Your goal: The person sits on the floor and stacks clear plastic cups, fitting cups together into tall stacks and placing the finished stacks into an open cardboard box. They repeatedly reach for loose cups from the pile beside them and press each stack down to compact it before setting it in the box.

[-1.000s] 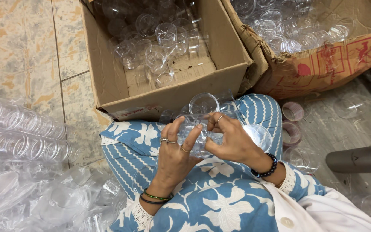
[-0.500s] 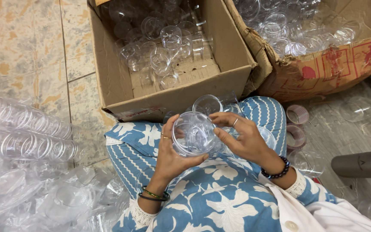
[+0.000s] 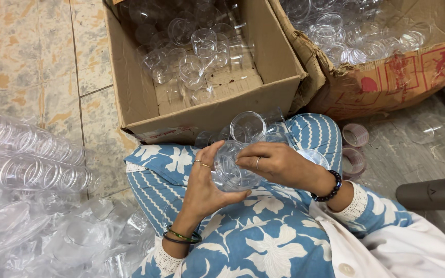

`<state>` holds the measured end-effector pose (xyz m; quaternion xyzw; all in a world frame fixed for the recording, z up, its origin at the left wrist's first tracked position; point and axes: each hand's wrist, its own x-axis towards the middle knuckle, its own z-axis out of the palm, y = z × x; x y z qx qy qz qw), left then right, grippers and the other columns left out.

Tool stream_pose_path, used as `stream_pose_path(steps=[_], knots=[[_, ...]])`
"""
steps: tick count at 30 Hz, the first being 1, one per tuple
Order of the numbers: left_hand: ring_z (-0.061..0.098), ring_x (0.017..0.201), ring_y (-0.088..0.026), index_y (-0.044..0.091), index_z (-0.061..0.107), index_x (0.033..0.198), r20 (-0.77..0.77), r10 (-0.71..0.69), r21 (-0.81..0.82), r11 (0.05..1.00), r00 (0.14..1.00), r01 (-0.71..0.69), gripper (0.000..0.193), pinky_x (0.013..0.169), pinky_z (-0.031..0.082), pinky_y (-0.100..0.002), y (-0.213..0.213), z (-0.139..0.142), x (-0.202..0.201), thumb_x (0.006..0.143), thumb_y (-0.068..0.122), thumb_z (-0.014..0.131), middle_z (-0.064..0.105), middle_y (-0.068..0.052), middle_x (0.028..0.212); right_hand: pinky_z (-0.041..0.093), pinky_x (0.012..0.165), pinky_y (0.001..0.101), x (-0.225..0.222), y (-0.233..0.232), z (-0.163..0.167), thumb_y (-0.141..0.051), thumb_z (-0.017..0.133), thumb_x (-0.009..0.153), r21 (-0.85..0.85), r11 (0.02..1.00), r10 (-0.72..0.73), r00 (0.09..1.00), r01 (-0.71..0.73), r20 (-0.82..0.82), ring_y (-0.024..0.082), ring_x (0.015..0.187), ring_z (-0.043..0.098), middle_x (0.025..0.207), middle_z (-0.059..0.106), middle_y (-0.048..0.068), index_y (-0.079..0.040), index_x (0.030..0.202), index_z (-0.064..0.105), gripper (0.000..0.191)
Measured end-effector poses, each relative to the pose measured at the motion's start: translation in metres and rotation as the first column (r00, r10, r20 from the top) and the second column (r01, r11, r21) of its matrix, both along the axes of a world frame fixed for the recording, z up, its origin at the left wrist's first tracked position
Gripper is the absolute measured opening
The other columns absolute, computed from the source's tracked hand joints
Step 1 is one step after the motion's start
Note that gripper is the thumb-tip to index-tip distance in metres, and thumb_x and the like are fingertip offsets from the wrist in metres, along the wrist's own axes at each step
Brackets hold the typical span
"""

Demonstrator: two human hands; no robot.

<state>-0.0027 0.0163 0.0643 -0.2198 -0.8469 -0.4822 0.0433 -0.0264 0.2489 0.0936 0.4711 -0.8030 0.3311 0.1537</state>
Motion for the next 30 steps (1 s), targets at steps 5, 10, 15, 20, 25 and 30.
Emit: stream_pose_path(steps=[5,10,15,20,25,30], knots=[[0.057,0.124,-0.035,0.011,0.043,0.149,-0.045,-0.024,0.01,1.0,0.999,0.025,0.115,0.104,0.051,-0.043,-0.006,0.002,0.002,0.052,0.036,0.099,0.055,-0.018,0.136,0.061,0.078,0.0386,0.006,-0.005,0.004,-0.005,0.077,0.087,0.021,1.0,0.015,1.0,-0.015,0.005,0.03,0.093,0.072,0.105,0.07,0.013,0.001,0.109,0.068,0.025],[0.059,0.12,-0.032,0.011,0.044,0.149,-0.028,-0.027,0.043,0.999,0.999,0.028,0.114,0.099,0.052,-0.041,-0.007,0.0,0.0,0.053,0.035,0.099,0.056,-0.017,0.133,0.061,0.077,0.0364,0.008,-0.011,-0.001,-0.006,0.078,0.089,-0.08,0.996,-0.041,0.998,0.044,0.038,0.028,0.092,0.072,0.104,0.07,0.013,-0.001,0.108,0.07,0.021],[0.06,0.111,-0.029,0.011,0.044,0.147,0.018,-0.02,0.062,0.998,1.0,0.019,0.113,0.09,0.054,-0.037,-0.001,-0.002,0.001,0.051,0.034,0.099,0.055,-0.017,0.13,0.061,0.074,0.0363,0.008,-0.003,-0.013,-0.008,0.079,0.089,-0.114,0.992,-0.031,0.978,0.056,0.208,0.026,0.089,0.073,0.103,0.071,0.011,-0.003,0.108,0.072,0.021],[0.063,0.103,-0.027,0.014,0.045,0.148,0.162,-0.05,-0.016,0.998,0.986,0.053,0.115,0.086,0.056,-0.035,-0.003,-0.001,-0.001,0.049,0.036,0.098,0.058,-0.014,0.129,0.061,0.079,0.0368,0.009,0.003,-0.026,-0.011,0.079,0.091,-0.052,0.998,-0.038,0.994,0.044,0.104,0.028,0.095,0.072,0.108,0.071,0.01,-0.005,0.111,0.071,0.023],[0.057,0.12,-0.036,0.007,0.039,0.149,0.017,-0.053,-0.056,0.997,0.998,0.054,0.121,0.097,0.051,-0.042,0.006,-0.004,0.001,0.047,0.034,0.1,0.052,-0.021,0.136,0.051,0.103,0.0497,0.016,0.009,-0.021,-0.04,0.086,0.079,-0.015,0.99,-0.13,0.952,0.14,0.277,0.045,0.132,0.056,0.149,0.049,0.026,-0.001,0.143,0.052,0.083],[0.051,0.128,-0.043,0.002,0.039,0.144,-0.059,-0.062,-0.2,0.979,0.996,0.049,0.122,0.106,0.044,-0.047,0.017,-0.004,0.001,0.041,0.027,0.099,0.05,-0.023,0.139,0.047,0.109,0.0473,0.024,0.001,-0.019,-0.052,0.092,0.065,0.132,0.973,-0.229,0.832,0.187,0.506,0.041,0.136,0.05,0.153,0.042,0.025,-0.004,0.156,0.035,0.118]])
